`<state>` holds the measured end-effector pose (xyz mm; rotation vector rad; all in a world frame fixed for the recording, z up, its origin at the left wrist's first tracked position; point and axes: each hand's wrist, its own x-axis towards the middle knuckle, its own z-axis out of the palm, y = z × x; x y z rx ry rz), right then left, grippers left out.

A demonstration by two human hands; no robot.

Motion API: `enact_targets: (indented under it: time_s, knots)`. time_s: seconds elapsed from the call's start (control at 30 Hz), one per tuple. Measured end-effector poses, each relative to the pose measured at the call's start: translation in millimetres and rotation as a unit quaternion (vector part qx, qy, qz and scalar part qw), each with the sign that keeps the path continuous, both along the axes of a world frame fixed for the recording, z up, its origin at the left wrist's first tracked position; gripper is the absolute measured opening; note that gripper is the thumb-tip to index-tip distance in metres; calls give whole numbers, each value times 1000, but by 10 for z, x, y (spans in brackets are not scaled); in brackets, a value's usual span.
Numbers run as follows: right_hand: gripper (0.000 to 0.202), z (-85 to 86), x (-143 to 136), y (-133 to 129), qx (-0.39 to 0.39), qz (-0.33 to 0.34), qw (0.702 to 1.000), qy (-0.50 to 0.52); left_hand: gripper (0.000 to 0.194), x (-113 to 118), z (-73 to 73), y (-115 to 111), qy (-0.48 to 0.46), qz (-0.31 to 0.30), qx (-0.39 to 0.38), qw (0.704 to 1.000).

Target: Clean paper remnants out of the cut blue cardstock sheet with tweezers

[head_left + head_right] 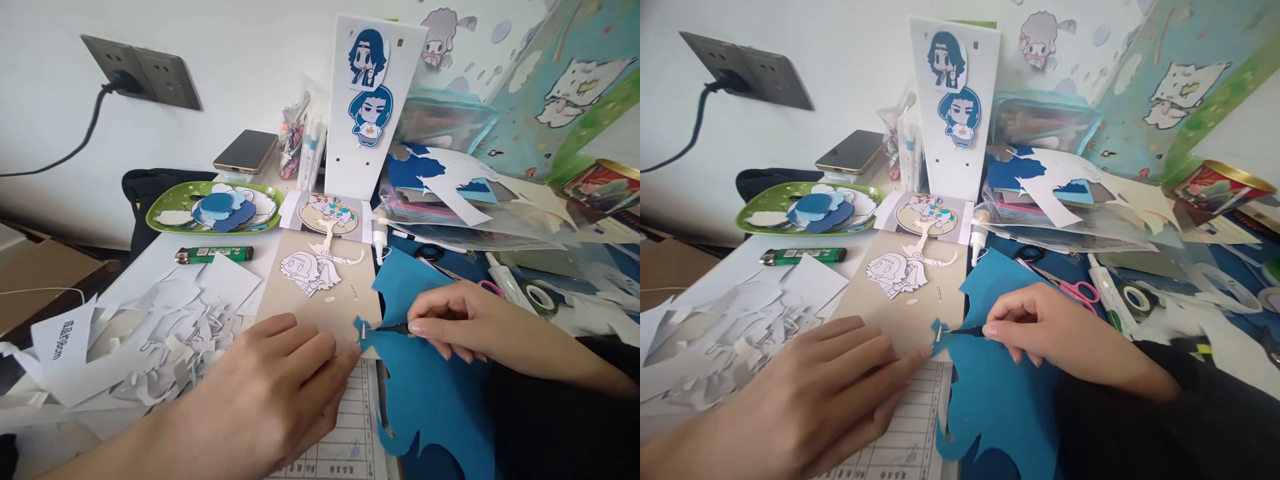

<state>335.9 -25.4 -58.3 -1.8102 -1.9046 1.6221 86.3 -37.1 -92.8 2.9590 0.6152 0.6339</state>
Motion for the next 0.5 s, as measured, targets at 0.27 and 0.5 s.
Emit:
enact_targets:
  time_s: [0.27,0.5]
  knots:
    - [26,-81,47,-78,3,8,1000,2,20,4,6,2,-1,5,-2,1000]
    - [27,-107,50,-71,-4,5,1000,7,22,-8,-7,-12,3,1,-5,1000]
